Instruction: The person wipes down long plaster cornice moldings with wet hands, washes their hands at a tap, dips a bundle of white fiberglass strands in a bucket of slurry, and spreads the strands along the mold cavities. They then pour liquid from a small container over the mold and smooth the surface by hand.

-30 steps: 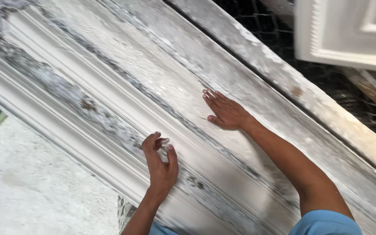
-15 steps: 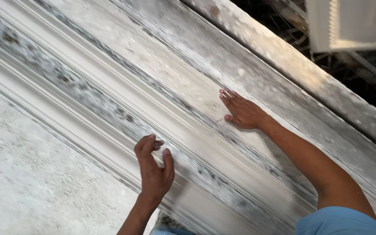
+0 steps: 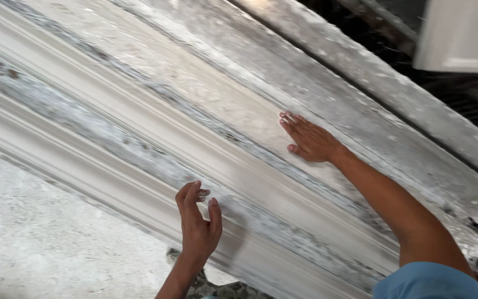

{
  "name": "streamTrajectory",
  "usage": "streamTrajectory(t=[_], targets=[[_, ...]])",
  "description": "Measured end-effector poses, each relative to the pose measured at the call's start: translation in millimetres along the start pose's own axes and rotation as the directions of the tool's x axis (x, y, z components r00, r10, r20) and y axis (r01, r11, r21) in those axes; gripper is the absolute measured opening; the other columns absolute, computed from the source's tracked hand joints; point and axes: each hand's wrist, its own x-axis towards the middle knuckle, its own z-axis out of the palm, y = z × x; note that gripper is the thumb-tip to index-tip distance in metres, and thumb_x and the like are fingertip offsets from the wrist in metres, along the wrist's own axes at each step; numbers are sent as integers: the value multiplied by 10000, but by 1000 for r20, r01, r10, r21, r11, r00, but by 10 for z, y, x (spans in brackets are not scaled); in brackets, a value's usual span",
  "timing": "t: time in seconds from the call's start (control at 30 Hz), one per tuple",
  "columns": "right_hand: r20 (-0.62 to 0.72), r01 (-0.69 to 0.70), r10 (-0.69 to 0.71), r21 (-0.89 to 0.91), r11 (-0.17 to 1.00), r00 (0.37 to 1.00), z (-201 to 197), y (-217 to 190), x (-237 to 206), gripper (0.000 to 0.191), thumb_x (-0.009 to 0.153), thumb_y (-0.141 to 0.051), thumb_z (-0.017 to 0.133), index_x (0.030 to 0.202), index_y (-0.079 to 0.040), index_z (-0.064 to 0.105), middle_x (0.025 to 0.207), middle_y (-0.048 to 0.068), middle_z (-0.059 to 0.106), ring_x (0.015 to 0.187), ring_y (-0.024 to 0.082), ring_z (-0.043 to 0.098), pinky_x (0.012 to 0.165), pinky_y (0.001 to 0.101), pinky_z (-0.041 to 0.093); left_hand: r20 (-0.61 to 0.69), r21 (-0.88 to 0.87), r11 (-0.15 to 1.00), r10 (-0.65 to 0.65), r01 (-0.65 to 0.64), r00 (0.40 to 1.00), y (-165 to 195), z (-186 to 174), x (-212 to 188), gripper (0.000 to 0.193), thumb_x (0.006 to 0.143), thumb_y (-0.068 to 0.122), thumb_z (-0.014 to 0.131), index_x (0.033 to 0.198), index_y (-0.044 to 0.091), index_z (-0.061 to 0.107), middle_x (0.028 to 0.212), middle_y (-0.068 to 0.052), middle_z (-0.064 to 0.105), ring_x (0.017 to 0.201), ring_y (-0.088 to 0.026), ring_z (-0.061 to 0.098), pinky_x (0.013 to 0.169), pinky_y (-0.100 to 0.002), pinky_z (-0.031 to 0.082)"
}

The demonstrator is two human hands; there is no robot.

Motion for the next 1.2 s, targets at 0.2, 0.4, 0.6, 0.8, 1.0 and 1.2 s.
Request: streamTrajectory(t=[0.2,0.4,0.6,0.8,1.0,1.2], targets=[[-30,34,-33,13,999,999,482,374,-1862,766,1082,-529,204,1612,19,123,1690,213,149,1577,314,123,1294,404,85,-45,-8,998,61,-62,997,1011,1458,-1203,530,961,-48,621,1443,-27,403,1337,-229,469,1066,-284,587,901,-378,535],[-38,-35,39,97,995,999,927,744,-3757,780,1073,-549,219,1625,-9,114,1706,180,127,1584,292,119,1303,390,79,99,-85,996,0,9,995,2164,2844,-2298,531,959,-46,621,1446,-24,410,1356,-227,476,1071,-288,606,891,-381,544],[8,-60,59,50,997,998,1181,979,-5268,779,1068,-551,166,1616,-2,91,1700,189,111,1574,293,98,1291,396,77,168,-40,999,44,-38,985,2752,3422,-2721,537,963,-38,616,1452,-32,395,1374,-244,467,1054,-293,606,864,-379,539],[-41,-122,123,29,992,992,1567,1092,-6160,780,1057,-543,163,1597,17,106,1675,212,134,1561,312,122,1279,404,105,206,8,996,83,-87,975,2938,3731,-2987,539,977,-23,612,1466,-35,382,1368,-250,465,1040,-265,612,846,-365,543],[-202,-190,207,98,977,957,1749,1001,-6314,723,1092,-507,153,1603,4,158,1678,239,195,1569,349,185,1302,446,136,236,28,1000,-14,8,972,2981,3878,-3174,516,976,-14,596,1454,-35,402,1344,-236,470,1031,-240,623,824,-357,543],[-231,-298,303,54,953,925,1817,890,-6275,736,1082,-542,165,1608,-26,178,1677,228,196,1568,374,182,1301,477,119,230,-13,1000,22,-20,973,2862,4107,-3064,521,984,0,606,1453,-62,390,1344,-265,455,1062,-294,591,845,-378,540]])
